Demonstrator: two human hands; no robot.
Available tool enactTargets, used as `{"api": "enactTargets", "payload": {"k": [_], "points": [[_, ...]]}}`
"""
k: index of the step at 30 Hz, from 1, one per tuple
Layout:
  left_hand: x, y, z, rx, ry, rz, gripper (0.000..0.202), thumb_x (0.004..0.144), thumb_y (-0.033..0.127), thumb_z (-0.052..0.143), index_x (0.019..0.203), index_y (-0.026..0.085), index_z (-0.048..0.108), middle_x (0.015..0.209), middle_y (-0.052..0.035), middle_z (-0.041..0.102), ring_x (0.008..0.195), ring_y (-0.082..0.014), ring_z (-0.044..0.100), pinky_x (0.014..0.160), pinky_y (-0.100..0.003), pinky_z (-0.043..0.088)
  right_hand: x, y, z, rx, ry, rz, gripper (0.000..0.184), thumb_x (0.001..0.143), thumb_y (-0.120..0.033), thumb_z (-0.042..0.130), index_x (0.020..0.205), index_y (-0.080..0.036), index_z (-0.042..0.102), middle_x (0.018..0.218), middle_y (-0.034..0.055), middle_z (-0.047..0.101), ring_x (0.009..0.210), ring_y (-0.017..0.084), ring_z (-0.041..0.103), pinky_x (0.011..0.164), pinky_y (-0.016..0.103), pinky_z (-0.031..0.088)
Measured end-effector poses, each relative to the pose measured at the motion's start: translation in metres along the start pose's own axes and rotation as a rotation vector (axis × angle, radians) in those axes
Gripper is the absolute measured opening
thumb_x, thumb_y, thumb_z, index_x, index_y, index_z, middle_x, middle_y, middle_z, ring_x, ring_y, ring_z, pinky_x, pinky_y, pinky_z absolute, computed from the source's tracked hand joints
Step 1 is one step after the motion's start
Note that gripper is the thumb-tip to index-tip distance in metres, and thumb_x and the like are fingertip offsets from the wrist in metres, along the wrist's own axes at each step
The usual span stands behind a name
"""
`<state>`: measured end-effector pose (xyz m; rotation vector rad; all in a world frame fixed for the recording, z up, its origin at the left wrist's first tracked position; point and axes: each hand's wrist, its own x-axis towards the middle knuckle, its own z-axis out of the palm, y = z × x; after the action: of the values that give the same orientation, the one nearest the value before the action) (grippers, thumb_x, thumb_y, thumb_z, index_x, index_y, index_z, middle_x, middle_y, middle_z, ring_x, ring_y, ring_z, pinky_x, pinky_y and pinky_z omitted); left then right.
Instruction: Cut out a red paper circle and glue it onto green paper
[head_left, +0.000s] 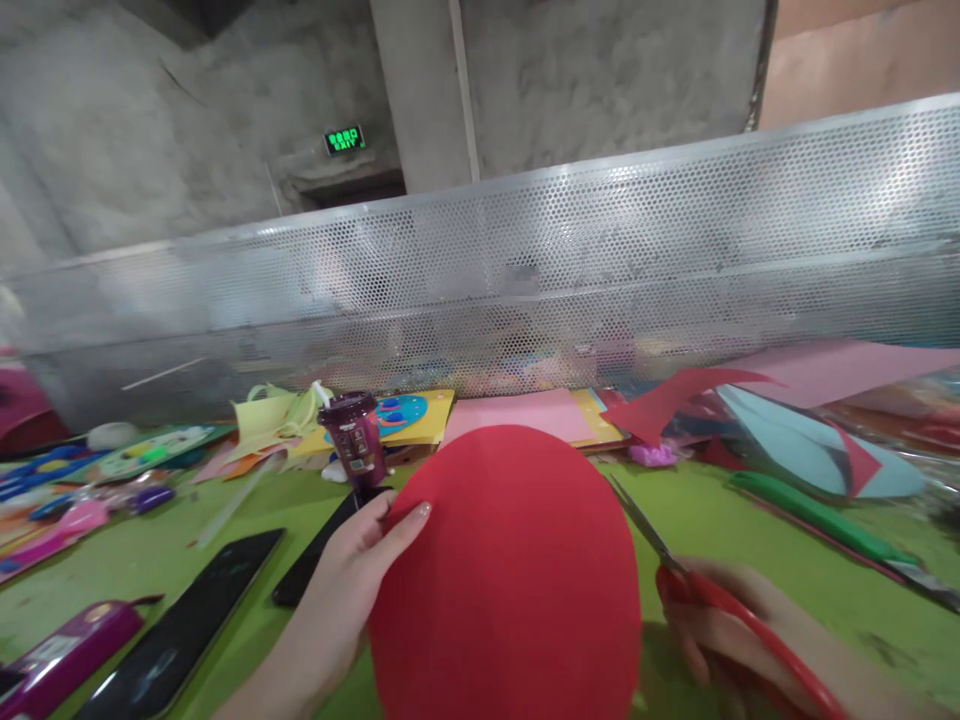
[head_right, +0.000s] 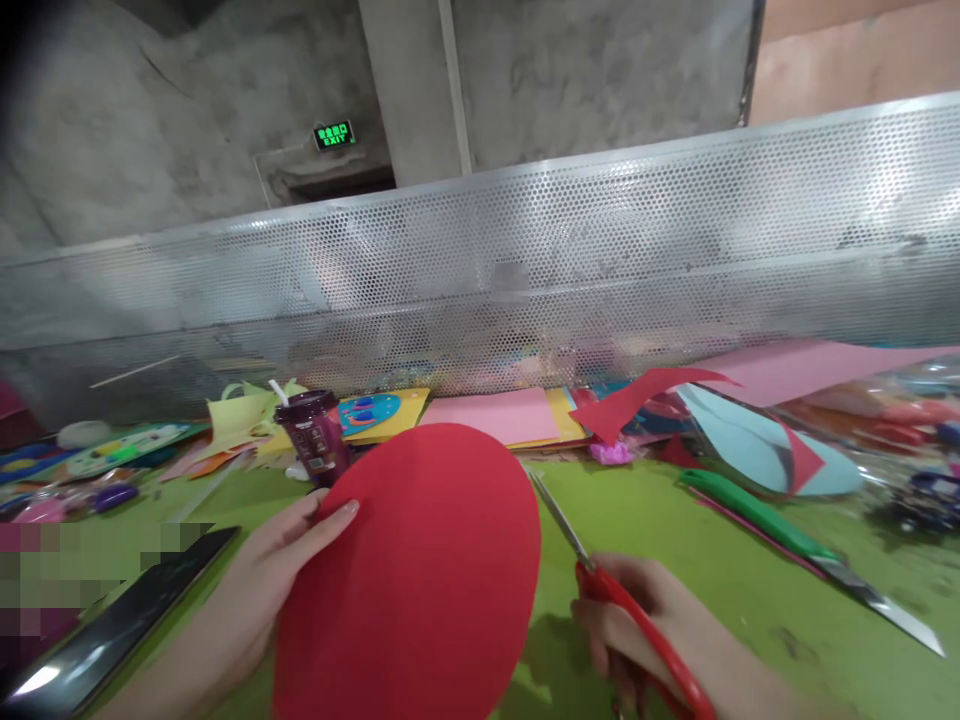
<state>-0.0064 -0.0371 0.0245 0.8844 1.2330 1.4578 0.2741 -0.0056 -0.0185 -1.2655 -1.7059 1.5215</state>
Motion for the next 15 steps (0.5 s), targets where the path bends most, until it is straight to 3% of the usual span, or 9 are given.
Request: {"api": "enactTargets", "payload": {"k": [4, 11, 15], "points": [[0.004, -0.005, -0.003, -0.097, -0.055, 0.082, 0.036, 0.071, 0.027, 0.060, 0.105, 0.018, 0.052, 0.100, -0.0064, 0.063, 0.091, -0.0230, 0.059, 0.077, -0.034, 0.046, 0.000, -0.009, 0.000, 0.068, -0.014, -0.046, 0.025, 0.074, -0.035, 0.050, 0.058, -0.016, 0.046, 0.053, -0.0037, 0.048, 0.044, 0.008, 0.050, 0.044, 0.019, 0.039], [0.017, -0.004, -0.011, -0.269, 0.160, 0.095, 0.038, 0.068, 0.008, 0.058, 0.104, 0.020, 0.054, 0.103, -0.0039, 0.062, 0.094, -0.0179, 0.058, 0.071, -0.023, 0.050, 0.005, -0.009, 0.002, 0.180, 0.069, -0.073, 0.028, 0.073, -0.040, 0.051, 0.059, -0.017, 0.045, 0.052, -0.0035, 0.049, 0.044, 0.008, 0.047, 0.042, 0.018, 0.037], [0.019, -0.004, -0.012, -0.296, 0.081, 0.066, 0.039, 0.073, 0.009, 0.052, 0.108, 0.026, 0.052, 0.108, -0.0006, 0.059, 0.103, -0.0186, 0.053, 0.076, -0.026, 0.049, 0.004, -0.009, 0.009, 0.101, 0.209, -0.034, 0.028, 0.063, -0.042, 0.061, 0.067, -0.018, 0.049, 0.053, -0.0031, 0.053, 0.043, 0.008, 0.049, 0.039, 0.017, 0.037]]}}
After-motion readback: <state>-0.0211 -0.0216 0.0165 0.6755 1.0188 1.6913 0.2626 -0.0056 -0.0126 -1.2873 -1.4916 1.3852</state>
